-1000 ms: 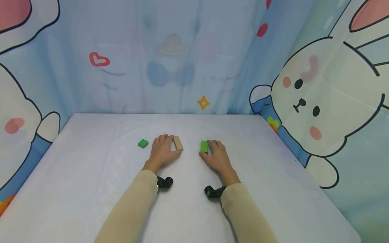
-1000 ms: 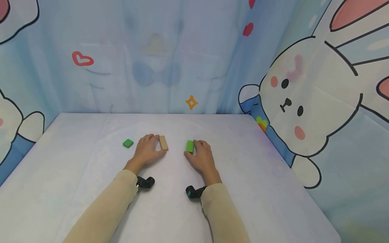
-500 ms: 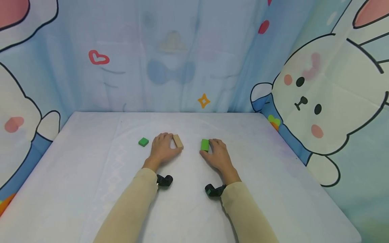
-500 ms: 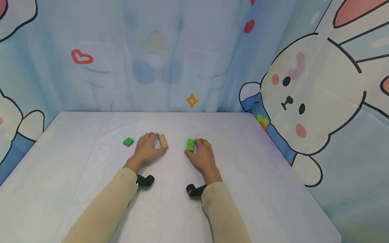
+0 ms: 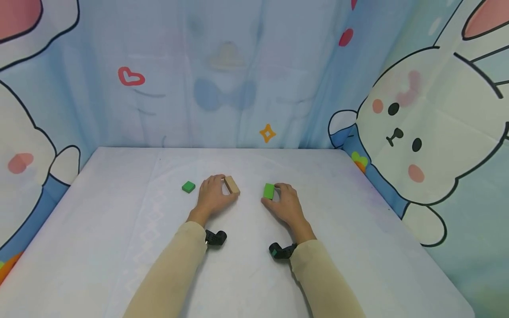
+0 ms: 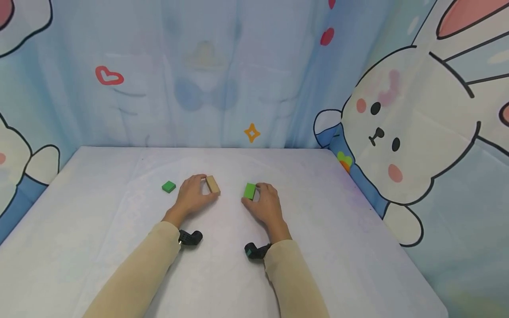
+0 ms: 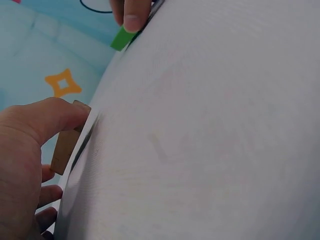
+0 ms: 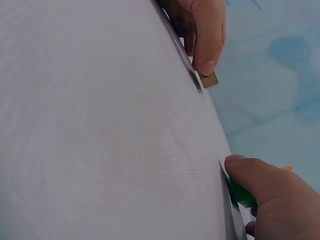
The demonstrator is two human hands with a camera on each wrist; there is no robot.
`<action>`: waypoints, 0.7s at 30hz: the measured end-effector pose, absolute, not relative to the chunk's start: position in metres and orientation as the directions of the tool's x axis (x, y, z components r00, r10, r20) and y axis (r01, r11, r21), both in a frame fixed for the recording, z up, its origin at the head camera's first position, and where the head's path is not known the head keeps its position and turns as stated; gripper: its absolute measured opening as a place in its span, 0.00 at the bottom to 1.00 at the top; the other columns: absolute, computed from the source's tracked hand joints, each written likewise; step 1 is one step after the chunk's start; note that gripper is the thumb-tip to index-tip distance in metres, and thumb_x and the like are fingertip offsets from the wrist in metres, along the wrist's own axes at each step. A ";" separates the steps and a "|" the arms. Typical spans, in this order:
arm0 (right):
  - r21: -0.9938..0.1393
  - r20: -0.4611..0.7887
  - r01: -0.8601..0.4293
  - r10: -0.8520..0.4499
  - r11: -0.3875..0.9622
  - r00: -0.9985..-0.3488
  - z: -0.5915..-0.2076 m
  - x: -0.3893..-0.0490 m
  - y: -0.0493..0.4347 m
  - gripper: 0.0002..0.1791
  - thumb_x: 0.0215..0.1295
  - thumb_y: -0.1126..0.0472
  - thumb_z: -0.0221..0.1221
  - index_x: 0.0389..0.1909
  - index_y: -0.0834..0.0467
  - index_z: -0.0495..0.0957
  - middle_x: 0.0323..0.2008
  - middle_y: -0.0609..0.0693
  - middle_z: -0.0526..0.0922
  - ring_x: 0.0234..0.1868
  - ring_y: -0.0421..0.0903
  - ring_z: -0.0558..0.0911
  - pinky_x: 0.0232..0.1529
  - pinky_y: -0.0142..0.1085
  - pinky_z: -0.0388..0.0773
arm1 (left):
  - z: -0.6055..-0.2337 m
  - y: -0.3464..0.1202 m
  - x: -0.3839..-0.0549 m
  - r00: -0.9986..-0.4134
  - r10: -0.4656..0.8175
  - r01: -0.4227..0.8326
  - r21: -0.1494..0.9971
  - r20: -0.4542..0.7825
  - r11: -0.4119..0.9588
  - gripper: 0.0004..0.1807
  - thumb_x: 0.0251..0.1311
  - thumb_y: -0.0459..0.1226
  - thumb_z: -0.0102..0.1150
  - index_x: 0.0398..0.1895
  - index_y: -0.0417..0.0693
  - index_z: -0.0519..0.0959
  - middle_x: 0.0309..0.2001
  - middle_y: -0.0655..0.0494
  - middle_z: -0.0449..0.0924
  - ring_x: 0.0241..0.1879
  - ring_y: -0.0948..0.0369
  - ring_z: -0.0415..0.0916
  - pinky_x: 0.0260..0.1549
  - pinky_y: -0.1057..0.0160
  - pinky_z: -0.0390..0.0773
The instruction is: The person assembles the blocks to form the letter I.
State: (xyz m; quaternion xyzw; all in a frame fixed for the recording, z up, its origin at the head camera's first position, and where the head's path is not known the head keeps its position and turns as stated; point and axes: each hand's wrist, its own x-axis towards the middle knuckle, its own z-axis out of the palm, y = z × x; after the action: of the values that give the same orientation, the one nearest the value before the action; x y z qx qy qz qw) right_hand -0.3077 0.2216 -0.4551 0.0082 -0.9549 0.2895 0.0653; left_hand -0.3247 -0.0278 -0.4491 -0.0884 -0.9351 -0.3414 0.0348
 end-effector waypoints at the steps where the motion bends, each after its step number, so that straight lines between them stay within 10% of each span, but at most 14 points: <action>1: -0.556 0.127 -0.050 0.025 0.830 -0.992 -0.455 -0.307 0.221 0.42 0.65 0.44 0.66 0.72 0.65 0.67 0.73 0.63 0.69 0.77 0.62 0.64 0.76 0.56 0.65 | -0.450 -0.027 -0.324 -0.982 0.141 0.189 0.633 0.127 0.751 0.44 0.63 0.55 0.64 0.75 0.39 0.64 0.73 0.42 0.68 0.76 0.44 0.59 0.78 0.44 0.55; 21: -0.604 0.082 -0.073 -0.029 0.793 -0.996 -0.445 -0.289 0.211 0.44 0.65 0.43 0.67 0.73 0.62 0.65 0.74 0.62 0.68 0.77 0.62 0.65 0.76 0.58 0.63 | -0.448 -0.028 -0.322 -0.981 0.142 0.192 0.637 0.129 0.747 0.43 0.63 0.55 0.64 0.74 0.39 0.64 0.73 0.41 0.68 0.77 0.43 0.59 0.79 0.45 0.54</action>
State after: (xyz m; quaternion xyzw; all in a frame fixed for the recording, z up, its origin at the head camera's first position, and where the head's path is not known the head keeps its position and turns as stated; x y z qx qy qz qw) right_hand -0.2886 0.2109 -0.4448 0.0270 -0.9463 0.3202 0.0341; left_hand -0.3223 -0.0278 -0.4480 -0.0894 -0.9338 -0.3445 0.0362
